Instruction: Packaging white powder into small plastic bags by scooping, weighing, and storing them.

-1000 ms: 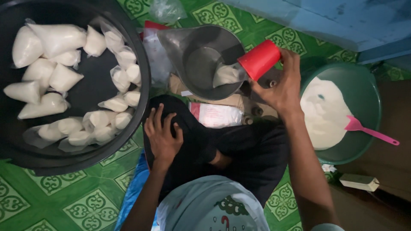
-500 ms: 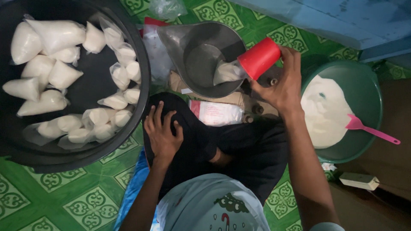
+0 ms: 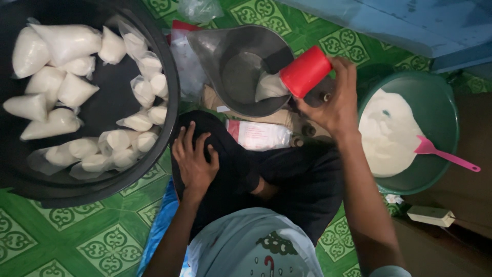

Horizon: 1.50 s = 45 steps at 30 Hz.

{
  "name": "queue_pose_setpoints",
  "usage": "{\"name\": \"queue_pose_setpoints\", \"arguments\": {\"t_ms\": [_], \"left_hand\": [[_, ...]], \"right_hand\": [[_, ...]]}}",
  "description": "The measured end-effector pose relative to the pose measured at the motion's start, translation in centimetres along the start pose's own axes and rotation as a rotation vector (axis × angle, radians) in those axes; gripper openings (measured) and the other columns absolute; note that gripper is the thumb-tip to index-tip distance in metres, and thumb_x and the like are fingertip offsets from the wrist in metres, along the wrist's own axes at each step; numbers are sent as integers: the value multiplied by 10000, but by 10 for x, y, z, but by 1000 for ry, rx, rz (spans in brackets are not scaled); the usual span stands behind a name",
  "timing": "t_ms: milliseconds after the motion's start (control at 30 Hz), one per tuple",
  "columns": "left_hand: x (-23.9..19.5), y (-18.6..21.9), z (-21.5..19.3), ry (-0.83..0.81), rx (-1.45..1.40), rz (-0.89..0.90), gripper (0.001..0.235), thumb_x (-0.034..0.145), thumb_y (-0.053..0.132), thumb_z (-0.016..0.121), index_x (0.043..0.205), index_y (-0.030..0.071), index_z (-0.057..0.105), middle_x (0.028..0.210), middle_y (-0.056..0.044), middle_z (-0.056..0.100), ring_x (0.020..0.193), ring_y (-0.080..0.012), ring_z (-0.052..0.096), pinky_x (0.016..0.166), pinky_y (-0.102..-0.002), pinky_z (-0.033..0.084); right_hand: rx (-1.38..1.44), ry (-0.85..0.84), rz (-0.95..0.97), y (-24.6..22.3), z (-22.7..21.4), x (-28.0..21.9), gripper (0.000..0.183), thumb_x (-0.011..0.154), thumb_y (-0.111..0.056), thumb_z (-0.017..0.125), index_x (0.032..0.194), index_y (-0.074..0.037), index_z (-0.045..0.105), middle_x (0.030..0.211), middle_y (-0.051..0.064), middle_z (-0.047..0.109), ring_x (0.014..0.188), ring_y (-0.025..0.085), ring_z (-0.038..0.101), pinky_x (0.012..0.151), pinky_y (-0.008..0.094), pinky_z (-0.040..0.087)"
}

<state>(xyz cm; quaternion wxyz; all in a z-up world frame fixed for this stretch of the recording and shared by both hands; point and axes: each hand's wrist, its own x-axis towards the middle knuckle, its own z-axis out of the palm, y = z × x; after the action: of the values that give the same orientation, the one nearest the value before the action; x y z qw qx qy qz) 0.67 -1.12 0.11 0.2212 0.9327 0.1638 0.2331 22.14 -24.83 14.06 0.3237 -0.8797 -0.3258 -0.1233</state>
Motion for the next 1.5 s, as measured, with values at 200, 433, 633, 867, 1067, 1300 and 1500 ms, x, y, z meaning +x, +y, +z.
{"name": "queue_pose_setpoints", "arguments": {"t_ms": [200,433,633,867,1067,1300,1500], "left_hand": [[3,1,-6,-2,-7,25,268,877,177,528,1124,192,633,1453,-97,490,1313,-377,456,1018,-581,364],[-2,-11,0,-34,79,51,315,810,193,583,1120,217,632,1446,-77,504,1309,-356,468,1011,-553,371],[1,-14,-7,-38,83,149,354,780,158,601,1132,184,625,1438,-141,510,1249,-432,504,987,-585,404],[6,-7,-15,-98,119,172,303,869,55,550,1163,18,614,1452,-247,503,1315,-503,468,1103,-612,357],[10,-6,-8,-28,248,292,279,992,125,463,1135,-31,646,1396,-302,580,1262,-523,539,1044,-615,428],[14,5,-4,-37,364,246,282,1051,132,429,1038,-53,641,1364,-313,606,1200,-463,575,1113,-537,430],[10,-19,1,-64,346,277,338,1065,136,446,1051,-120,665,1416,-354,594,1323,-487,518,1200,-554,374]], "right_hand": [[169,72,160,17,6,-9,808,754,-334,919,1316,12,451,1173,244,468,1108,472,553,929,558,482],[497,143,554,83,10,-55,602,921,-302,773,1286,80,484,1169,325,536,1138,508,547,962,584,463],[511,170,785,85,-45,-87,536,971,-355,658,1307,42,530,1223,306,559,1196,414,554,1017,504,451],[255,370,1195,145,-84,-173,517,826,-410,672,1223,-84,615,1075,58,649,970,156,589,823,297,477],[41,358,1408,192,-94,-247,489,751,-506,729,1012,-97,668,919,79,702,829,210,667,727,345,505],[-511,97,1439,237,-34,-314,1147,646,-718,665,1416,74,357,1176,250,515,1047,444,544,872,500,477],[-297,46,1531,204,-19,-255,924,712,-748,629,1265,-30,448,1103,235,533,1036,455,562,826,558,496]]}}
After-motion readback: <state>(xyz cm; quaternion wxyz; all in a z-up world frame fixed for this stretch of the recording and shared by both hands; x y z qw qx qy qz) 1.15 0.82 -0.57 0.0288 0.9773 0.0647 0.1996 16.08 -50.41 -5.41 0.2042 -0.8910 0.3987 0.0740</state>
